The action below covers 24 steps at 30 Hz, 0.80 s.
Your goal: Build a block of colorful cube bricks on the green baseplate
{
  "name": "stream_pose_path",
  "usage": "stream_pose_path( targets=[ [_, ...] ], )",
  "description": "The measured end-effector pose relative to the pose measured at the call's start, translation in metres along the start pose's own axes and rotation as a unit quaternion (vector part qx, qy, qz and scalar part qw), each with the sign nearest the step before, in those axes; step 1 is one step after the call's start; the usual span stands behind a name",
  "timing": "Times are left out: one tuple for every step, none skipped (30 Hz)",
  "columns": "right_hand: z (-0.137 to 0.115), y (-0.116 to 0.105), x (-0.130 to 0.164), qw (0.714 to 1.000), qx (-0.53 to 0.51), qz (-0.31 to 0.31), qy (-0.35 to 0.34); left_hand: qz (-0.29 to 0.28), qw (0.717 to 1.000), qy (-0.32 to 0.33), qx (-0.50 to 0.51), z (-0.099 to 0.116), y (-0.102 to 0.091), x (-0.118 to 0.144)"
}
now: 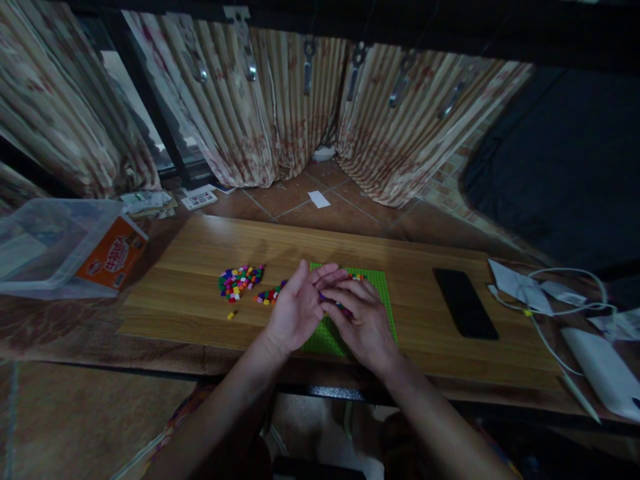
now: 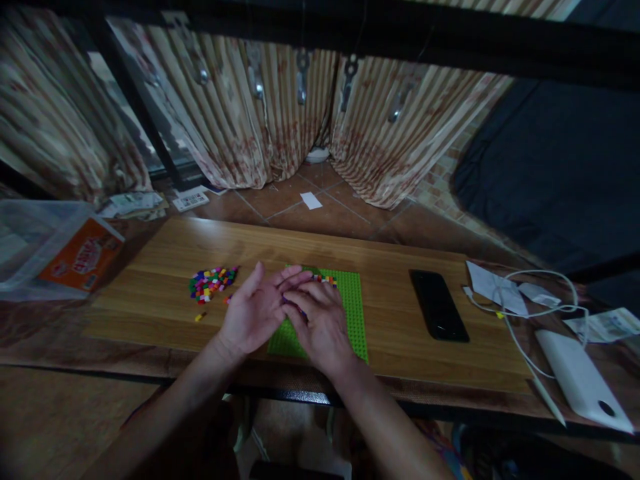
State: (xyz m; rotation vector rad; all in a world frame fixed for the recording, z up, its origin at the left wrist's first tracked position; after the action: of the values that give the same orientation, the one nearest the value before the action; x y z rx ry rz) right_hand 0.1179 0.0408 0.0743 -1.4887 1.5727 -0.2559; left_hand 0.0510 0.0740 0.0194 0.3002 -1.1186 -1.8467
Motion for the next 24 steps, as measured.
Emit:
stream_pose_path(
  targets=[
    [0.002, 0.002, 0.0, 1.0, 0.01, -0.001, 0.001, -0.004, 1.0, 0.005, -0.008, 0.0, 0.001, 0.0],
    [0.003, 0.003, 0.0, 1.0, 0.017, -0.002, 0.002, -0.008, 1.0, 0.012, -0.015, 0.0, 0.003, 0.001],
    [0.005, 0.003, 0.0, 1.0, 0.023, -0.002, 0.004, -0.013, 1.0, 0.019, -0.021, -0.001, 0.004, 0.001],
    [0.005, 0.003, 0.0, 1.0, 0.027, -0.002, 0.005, -0.018, 0.999, 0.025, -0.028, -0.001, 0.005, 0.001],
    [0.005, 0.002, -0.001, 1.0, 0.029, -0.002, 0.007, -0.025, 0.999, 0.031, -0.036, -0.002, 0.006, 0.001],
    [0.005, 0.0, -0.001, 1.0, 0.027, 0.0, 0.01, -0.032, 0.998, 0.037, -0.044, -0.003, 0.007, 0.001],
    [0.004, -0.002, -0.001, 1.0, 0.02, 0.001, 0.012, -0.04, 0.997, 0.041, -0.051, -0.004, 0.008, 0.001],
    [0.003, -0.003, -0.001, 1.0, 0.011, 0.002, 0.014, -0.048, 0.996, 0.046, -0.056, -0.005, 0.01, 0.001],
    [0.003, -0.004, -0.001, 1.0, 0.001, 0.001, 0.015, -0.056, 0.995, 0.049, -0.061, -0.006, 0.01, 0.001],
    [0.002, -0.005, -0.001, 1.0, -0.008, 0.001, 0.014, -0.063, 0.994, 0.052, -0.067, -0.006, 0.011, 0.002],
    [0.001, -0.005, -0.001, 1.0, -0.013, -0.002, 0.011, -0.069, 0.993, 0.055, -0.074, -0.006, 0.012, 0.002],
    [0.001, -0.005, -0.001, 1.0, -0.012, -0.004, 0.006, -0.074, 0.992, 0.058, -0.082, -0.006, 0.013, 0.003],
    [0.0, -0.005, 0.0, 1.0, -0.008, -0.006, 0.002, -0.078, 0.991, 0.061, -0.09, -0.005, 0.014, 0.004],
    [0.0, -0.005, 0.001, 1.0, -0.003, -0.007, -0.002, -0.082, 0.99, 0.063, -0.098, -0.005, 0.015, 0.004],
    [0.0, -0.005, 0.001, 1.0, 0.001, -0.009, -0.005, -0.087, 0.989, 0.064, -0.106, -0.004, 0.016, 0.005],
    [0.0, -0.004, 0.002, 1.0, 0.004, -0.01, -0.007, -0.091, 0.988, 0.065, -0.111, -0.004, 0.017, 0.006],
    [0.0, -0.004, 0.002, 1.0, 0.005, -0.01, -0.007, -0.095, 0.987, 0.065, -0.115, -0.004, 0.018, 0.007],
    [0.0, -0.005, 0.002, 1.0, 0.006, -0.009, -0.006, -0.098, 0.986, 0.066, -0.118, -0.005, 0.019, 0.007],
    [0.0, -0.005, 0.003, 1.0, 0.005, -0.01, -0.002, -0.099, 0.985, 0.067, -0.121, -0.005, 0.02, 0.007],
    [0.001, -0.005, 0.003, 1.0, 0.002, -0.012, 0.004, -0.098, 0.985, 0.068, -0.123, -0.005, 0.02, 0.008],
    [0.003, -0.006, 0.003, 1.0, -0.002, -0.015, 0.012, -0.095, 0.985, 0.066, -0.125, -0.005, 0.02, 0.008],
    [0.006, -0.007, 0.004, 0.999, -0.008, -0.02, 0.024, -0.092, 0.986, 0.063, -0.126, -0.005, 0.019, 0.008],
    [0.01, -0.008, 0.005, 0.999, -0.014, -0.025, 0.038, -0.089, 0.986, 0.058, -0.127, -0.004, 0.018, 0.008],
    [0.016, -0.01, 0.006, 0.998, -0.019, -0.027, 0.056, -0.086, 0.987, 0.054, -0.127, -0.002, 0.017, 0.009]
  ],
)
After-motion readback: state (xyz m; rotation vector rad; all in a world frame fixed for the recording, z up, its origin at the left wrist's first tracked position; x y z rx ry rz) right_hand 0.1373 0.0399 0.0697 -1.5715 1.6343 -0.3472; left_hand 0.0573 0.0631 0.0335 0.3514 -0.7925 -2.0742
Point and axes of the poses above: each hand's wrist, its own x-axis away from the middle knuckle, its own y-axis out of the palm, z = x × y, the point moved 10 cm from there along -x, towards the middle knuckle
